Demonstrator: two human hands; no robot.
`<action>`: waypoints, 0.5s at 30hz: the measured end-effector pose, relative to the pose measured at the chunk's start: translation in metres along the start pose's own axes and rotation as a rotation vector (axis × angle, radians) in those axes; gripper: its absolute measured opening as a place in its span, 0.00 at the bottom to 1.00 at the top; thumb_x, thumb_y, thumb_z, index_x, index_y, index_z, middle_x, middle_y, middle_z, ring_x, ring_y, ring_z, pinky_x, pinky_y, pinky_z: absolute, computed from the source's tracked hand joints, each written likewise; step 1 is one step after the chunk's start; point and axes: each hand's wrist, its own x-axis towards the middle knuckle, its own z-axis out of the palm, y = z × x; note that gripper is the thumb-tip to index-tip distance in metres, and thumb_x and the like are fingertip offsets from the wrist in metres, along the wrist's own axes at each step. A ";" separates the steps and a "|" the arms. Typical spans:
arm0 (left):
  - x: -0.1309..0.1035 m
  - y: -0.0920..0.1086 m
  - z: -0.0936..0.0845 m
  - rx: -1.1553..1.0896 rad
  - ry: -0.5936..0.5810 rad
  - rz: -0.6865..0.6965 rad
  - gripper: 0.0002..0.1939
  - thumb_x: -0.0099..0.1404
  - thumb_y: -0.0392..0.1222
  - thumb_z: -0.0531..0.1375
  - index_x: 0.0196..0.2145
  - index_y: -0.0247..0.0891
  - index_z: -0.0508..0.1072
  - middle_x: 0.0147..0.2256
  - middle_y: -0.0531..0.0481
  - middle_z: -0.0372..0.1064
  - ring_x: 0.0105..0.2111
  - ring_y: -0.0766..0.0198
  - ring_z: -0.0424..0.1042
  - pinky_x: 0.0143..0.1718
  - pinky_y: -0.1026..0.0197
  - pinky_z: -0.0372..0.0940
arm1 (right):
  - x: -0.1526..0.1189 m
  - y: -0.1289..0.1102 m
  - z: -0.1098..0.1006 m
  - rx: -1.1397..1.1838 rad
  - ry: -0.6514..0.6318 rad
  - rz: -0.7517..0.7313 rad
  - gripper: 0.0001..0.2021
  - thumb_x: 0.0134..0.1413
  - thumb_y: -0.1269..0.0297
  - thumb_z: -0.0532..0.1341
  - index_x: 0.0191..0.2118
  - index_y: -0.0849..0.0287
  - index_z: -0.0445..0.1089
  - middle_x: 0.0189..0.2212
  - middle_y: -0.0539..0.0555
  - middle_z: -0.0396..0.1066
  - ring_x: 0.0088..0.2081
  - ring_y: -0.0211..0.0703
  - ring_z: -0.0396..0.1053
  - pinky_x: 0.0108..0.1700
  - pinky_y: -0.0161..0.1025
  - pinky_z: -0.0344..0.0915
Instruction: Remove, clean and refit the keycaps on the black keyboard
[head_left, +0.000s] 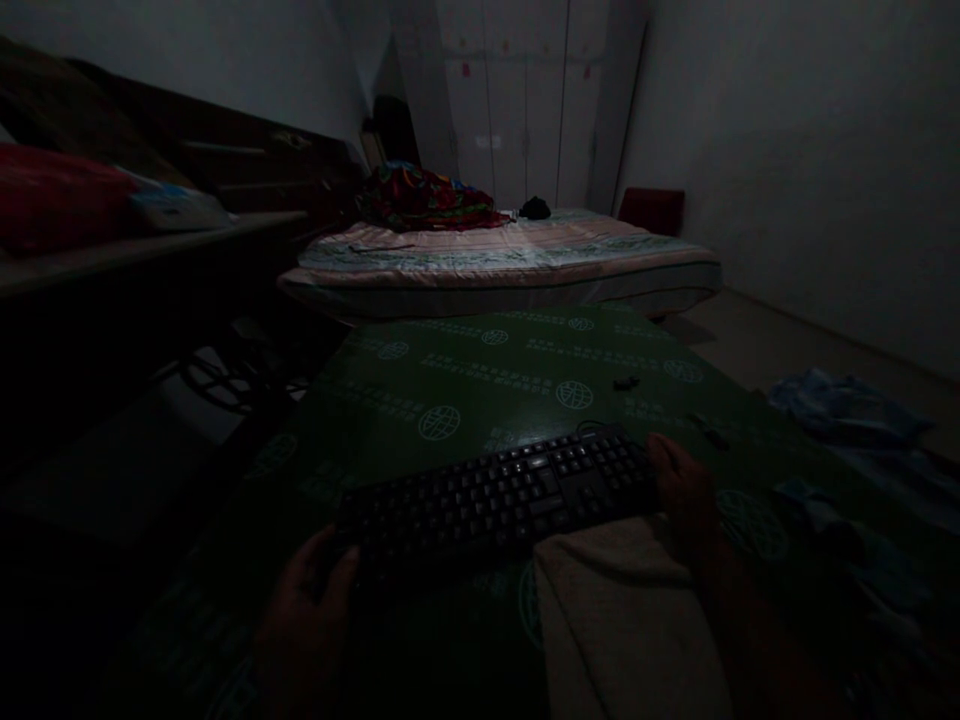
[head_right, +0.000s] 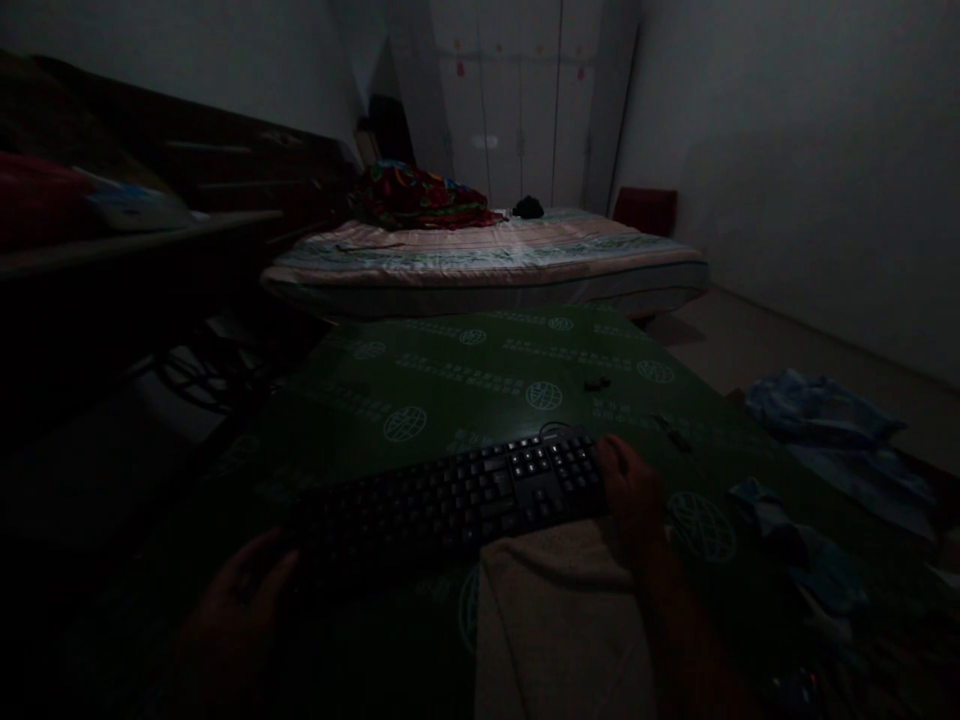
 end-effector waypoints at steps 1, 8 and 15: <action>0.000 0.000 0.000 0.007 0.000 0.000 0.32 0.51 0.57 0.56 0.50 0.37 0.69 0.51 0.39 0.68 0.52 0.44 0.67 0.53 0.43 0.61 | 0.000 0.000 0.000 0.004 -0.001 -0.002 0.35 0.51 0.37 0.51 0.48 0.64 0.71 0.45 0.64 0.73 0.46 0.56 0.69 0.47 0.46 0.62; 0.002 -0.004 0.001 0.012 0.023 0.030 0.31 0.51 0.57 0.56 0.50 0.39 0.69 0.51 0.40 0.68 0.52 0.44 0.67 0.53 0.43 0.62 | 0.001 0.002 0.001 0.010 -0.002 -0.033 0.33 0.51 0.37 0.50 0.45 0.63 0.73 0.41 0.62 0.75 0.43 0.55 0.70 0.45 0.46 0.63; 0.003 -0.004 0.003 -0.019 0.019 0.012 0.32 0.51 0.57 0.56 0.50 0.38 0.69 0.51 0.39 0.68 0.52 0.44 0.67 0.53 0.43 0.61 | 0.001 0.000 0.000 0.001 -0.012 0.004 0.34 0.51 0.37 0.50 0.46 0.64 0.73 0.43 0.62 0.74 0.44 0.57 0.70 0.45 0.46 0.63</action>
